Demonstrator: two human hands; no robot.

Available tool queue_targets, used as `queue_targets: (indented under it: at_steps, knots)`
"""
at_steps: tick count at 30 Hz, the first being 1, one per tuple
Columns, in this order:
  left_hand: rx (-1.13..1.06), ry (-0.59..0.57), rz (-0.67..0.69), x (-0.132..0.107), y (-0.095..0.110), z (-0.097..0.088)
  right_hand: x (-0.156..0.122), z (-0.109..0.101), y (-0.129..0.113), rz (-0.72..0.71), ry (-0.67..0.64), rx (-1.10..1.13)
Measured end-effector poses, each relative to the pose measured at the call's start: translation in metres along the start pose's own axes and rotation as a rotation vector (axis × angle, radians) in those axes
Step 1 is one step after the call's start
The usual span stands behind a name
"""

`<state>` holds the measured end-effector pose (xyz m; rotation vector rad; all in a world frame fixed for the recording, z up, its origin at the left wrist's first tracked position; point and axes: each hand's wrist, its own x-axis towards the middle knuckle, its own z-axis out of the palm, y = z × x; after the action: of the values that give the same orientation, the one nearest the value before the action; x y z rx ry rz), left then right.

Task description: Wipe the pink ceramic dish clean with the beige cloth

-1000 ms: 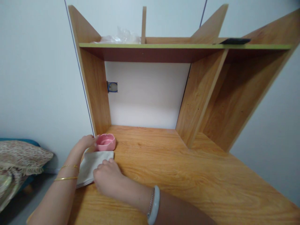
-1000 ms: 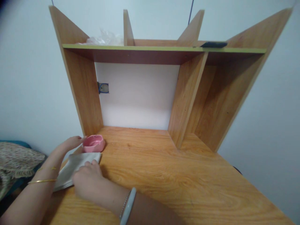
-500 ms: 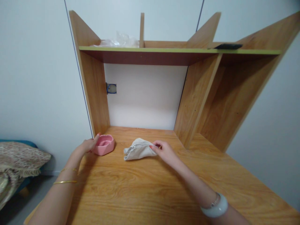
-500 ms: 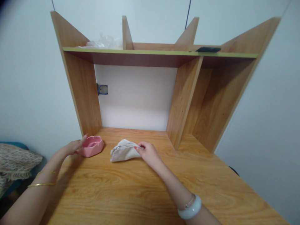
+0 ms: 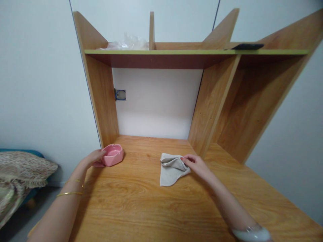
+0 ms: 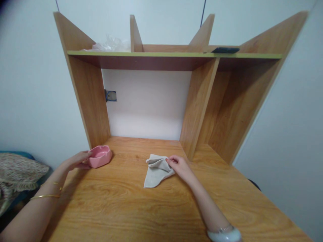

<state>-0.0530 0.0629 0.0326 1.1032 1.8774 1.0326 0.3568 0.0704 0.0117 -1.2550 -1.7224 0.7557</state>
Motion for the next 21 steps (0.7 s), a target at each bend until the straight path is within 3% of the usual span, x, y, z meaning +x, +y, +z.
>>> queue_targets:
  at_steps: [5,9,12,16,19,21]
  knots:
    - [-0.160,-0.103,-0.027,-0.011,0.010,0.005,-0.002,0.004,0.002,0.054,-0.103,-0.015]
    - [-0.256,-0.268,0.010,-0.013,0.019,0.022,-0.005,0.006,0.002,0.069,-0.177,-0.047]
    - [-0.342,-0.378,0.014,-0.015,0.029,0.045,-0.012,0.011,-0.001,0.042,-0.206,-0.106]
    - [-0.419,-0.442,-0.006,-0.021,0.041,0.084,-0.022,0.023,-0.006,-0.056,-0.229,-0.336]
    - [-0.452,-0.489,0.001,-0.027,0.041,0.109,-0.024,0.030,-0.005,-0.131,-0.248,-0.480]
    - [-0.463,-0.522,0.033,-0.033,0.038,0.122,-0.022,0.032,-0.002,-0.127,-0.256,-0.456]
